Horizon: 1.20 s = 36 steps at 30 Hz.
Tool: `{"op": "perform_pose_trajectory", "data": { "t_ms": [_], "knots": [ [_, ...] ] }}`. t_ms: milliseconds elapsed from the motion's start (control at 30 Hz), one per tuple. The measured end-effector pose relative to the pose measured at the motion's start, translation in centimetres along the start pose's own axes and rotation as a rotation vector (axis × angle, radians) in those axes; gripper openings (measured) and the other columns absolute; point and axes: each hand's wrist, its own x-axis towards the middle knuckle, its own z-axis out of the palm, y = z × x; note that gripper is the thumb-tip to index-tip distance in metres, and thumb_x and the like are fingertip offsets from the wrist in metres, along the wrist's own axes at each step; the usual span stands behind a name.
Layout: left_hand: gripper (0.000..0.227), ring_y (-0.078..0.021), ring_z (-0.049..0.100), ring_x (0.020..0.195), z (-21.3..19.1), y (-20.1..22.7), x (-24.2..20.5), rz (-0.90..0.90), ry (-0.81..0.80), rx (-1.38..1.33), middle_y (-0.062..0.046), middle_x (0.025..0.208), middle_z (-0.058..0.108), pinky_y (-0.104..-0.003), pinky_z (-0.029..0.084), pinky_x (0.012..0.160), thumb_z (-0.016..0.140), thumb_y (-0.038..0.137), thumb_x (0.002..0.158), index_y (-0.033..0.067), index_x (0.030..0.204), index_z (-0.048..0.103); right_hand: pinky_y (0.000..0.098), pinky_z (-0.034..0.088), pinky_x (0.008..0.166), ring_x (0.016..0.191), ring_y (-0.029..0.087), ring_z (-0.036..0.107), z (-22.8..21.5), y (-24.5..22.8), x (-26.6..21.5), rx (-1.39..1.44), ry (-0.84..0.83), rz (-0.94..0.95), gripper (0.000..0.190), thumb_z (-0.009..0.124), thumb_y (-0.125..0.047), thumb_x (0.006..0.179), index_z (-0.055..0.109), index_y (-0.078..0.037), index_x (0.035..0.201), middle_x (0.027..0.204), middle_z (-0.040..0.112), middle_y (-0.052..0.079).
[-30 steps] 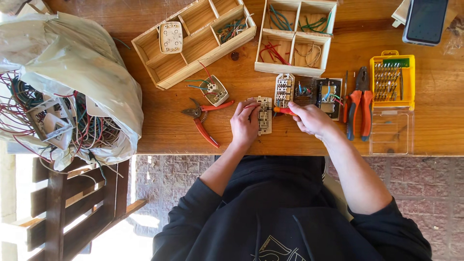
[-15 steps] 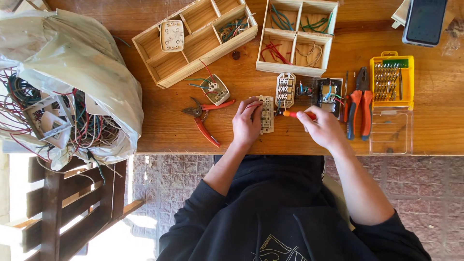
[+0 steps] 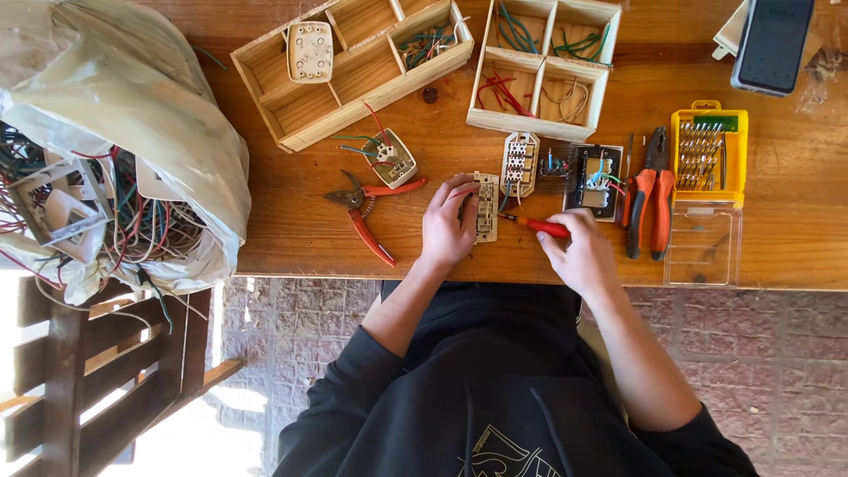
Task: The person assembles electrical components on a wooden workbench. They insert wires into terminal blocks, secure them with a screwdriver, and use wire cutters to trim excess wire. The person handles multiple small electrical boxes and wires throughout the process.
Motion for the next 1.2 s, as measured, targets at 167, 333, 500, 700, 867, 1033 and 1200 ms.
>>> {"op": "perform_pose_trajectory", "data": {
  "t_ms": [167,333,500,700,867,1033,1200],
  "knots": [
    [0.019,-0.0370,0.066,0.119,-0.3,0.2,0.1,0.014,-0.022,0.021,-0.009,0.117,0.069,-0.047,0.056,0.097,0.068,0.008,0.094,0.0094,0.113,0.073,0.0493,0.061,0.076,0.095,0.036,0.071,-0.1,-0.9,-0.3,-0.048,0.044,-0.050,0.031,0.084,-0.027,0.087,0.071,-0.014,0.113,0.115,0.061,0.005],
    [0.038,-0.0407,0.061,0.128,-0.8,0.5,0.2,0.048,-0.080,0.023,-0.015,0.125,0.066,-0.050,0.051,0.105,0.072,0.010,0.090,0.0067,0.128,0.066,0.0436,0.060,0.066,0.080,0.033,0.071,-0.1,-1.4,0.1,-0.008,0.132,-0.121,0.027,0.082,-0.024,0.091,0.069,-0.011,0.110,0.113,0.062,0.006],
    [0.052,-0.0429,0.056,0.133,-1.0,0.9,0.1,0.066,-0.089,0.061,-0.019,0.135,0.060,-0.052,0.047,0.109,0.072,0.007,0.088,0.0018,0.137,0.057,0.0308,0.054,0.057,0.072,0.020,0.070,0.0,-1.0,0.9,-0.060,0.277,-0.215,0.008,0.075,-0.023,0.097,0.072,-0.017,0.100,0.103,0.065,-0.003],
    [0.037,-0.0422,0.054,0.134,0.0,-1.2,-0.4,0.046,0.003,0.109,-0.018,0.138,0.057,-0.051,0.046,0.111,0.064,0.012,0.097,0.0016,0.133,0.059,0.0266,0.041,0.038,0.044,0.014,0.054,0.2,-1.1,1.9,0.268,0.242,-0.350,0.009,0.071,-0.014,0.096,0.069,-0.008,0.089,0.088,0.069,0.005],
    [0.036,-0.0437,0.053,0.135,-0.5,-0.1,0.2,0.043,-0.032,0.098,-0.020,0.141,0.057,-0.052,0.045,0.111,0.060,0.011,0.098,0.0006,0.133,0.060,0.0229,0.038,0.033,0.039,0.011,0.050,-2.4,-3.5,4.4,0.488,0.157,-0.558,0.010,0.068,-0.014,0.091,0.070,-0.011,0.082,0.082,0.071,0.003],
    [0.041,-0.0430,0.051,0.138,0.3,-1.2,-0.2,0.038,-0.022,0.148,-0.021,0.145,0.055,-0.051,0.044,0.113,0.056,0.012,0.101,-0.0005,0.139,0.056,0.0239,0.037,0.032,0.039,0.011,0.050,-7.1,-7.4,11.0,0.607,0.131,-0.653,0.008,0.067,-0.008,0.089,0.071,-0.008,0.083,0.079,0.071,0.007],
    [0.043,-0.0452,0.051,0.137,0.0,-0.1,0.7,0.020,-0.029,0.135,-0.024,0.143,0.056,-0.052,0.043,0.113,0.057,0.013,0.100,-0.0039,0.139,0.057,0.0319,0.048,0.047,0.051,0.022,0.056,-9.2,-10.7,18.6,0.237,-0.192,-0.564,0.012,0.063,0.000,0.101,0.074,0.005,0.102,0.083,0.072,0.019]
  ]
}}
